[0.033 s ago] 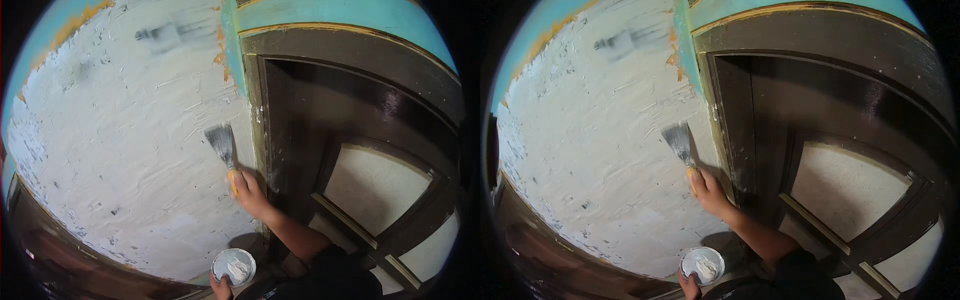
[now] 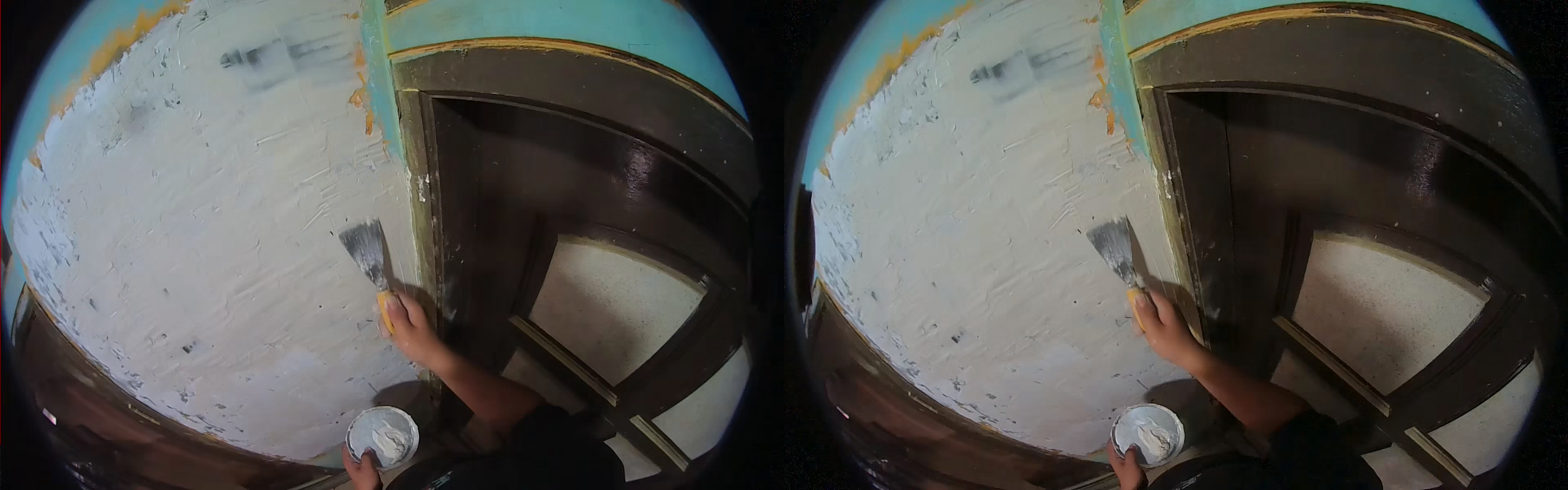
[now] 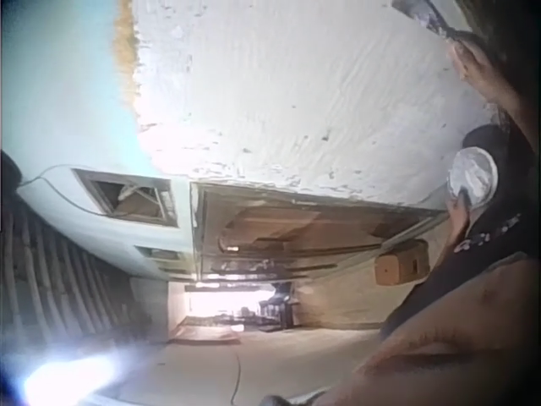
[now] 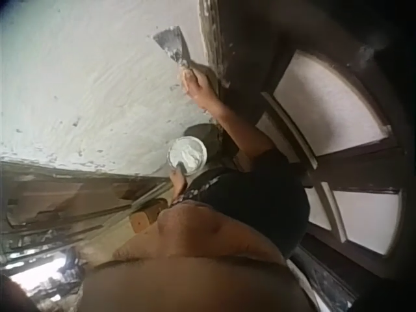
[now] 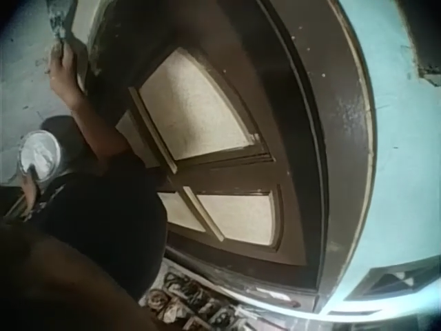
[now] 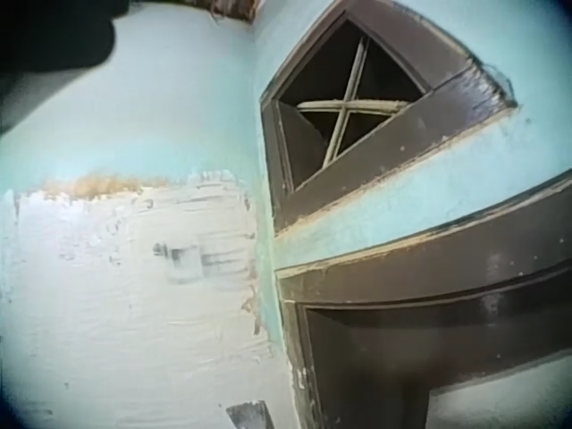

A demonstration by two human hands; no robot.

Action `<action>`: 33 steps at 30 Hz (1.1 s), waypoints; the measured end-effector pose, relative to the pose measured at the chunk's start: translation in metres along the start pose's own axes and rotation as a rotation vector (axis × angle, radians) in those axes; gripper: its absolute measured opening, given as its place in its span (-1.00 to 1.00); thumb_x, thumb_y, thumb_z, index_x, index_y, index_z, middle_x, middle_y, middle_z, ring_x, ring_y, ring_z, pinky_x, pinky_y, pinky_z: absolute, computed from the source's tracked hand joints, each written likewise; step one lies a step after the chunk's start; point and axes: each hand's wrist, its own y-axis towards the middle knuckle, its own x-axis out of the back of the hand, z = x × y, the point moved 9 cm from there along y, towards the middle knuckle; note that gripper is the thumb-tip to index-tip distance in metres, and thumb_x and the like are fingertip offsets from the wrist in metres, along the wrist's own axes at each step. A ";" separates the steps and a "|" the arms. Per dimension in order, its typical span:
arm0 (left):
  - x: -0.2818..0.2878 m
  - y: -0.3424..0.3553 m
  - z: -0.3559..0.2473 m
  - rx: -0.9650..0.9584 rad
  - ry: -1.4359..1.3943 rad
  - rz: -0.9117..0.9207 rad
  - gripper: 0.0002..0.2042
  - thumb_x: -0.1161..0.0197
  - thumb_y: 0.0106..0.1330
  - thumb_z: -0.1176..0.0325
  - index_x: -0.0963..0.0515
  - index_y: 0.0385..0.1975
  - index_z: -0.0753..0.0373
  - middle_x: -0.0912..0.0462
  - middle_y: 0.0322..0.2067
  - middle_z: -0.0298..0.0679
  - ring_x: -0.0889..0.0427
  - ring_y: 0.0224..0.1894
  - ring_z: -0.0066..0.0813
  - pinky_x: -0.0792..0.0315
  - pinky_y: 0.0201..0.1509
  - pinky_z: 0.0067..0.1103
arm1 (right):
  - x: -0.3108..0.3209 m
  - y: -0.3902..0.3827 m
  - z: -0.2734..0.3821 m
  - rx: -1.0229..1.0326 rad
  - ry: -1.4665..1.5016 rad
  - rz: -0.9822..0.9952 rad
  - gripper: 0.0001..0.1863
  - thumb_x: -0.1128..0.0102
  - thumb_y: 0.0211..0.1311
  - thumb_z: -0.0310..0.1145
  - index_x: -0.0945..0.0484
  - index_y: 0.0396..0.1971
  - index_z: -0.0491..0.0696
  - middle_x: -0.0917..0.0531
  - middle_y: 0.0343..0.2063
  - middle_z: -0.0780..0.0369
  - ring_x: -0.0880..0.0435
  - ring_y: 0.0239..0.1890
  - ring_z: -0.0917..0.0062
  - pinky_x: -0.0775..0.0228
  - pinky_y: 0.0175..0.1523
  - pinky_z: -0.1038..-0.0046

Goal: Applying and smoothing wall putty on a damaged wall surface using a scraper.

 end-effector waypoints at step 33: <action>-0.005 0.005 0.002 0.053 -0.142 -0.035 -0.70 -0.06 0.18 0.32 -0.45 -0.19 0.42 -0.53 -0.28 -0.13 -0.45 -0.24 -0.33 -0.32 -0.17 -0.41 | 0.026 0.001 -0.010 0.027 -0.030 0.020 -0.70 0.27 0.36 -0.23 -0.35 -0.42 -0.11 -0.33 -0.69 0.37 -0.26 -0.63 0.71 -0.15 -0.48 0.62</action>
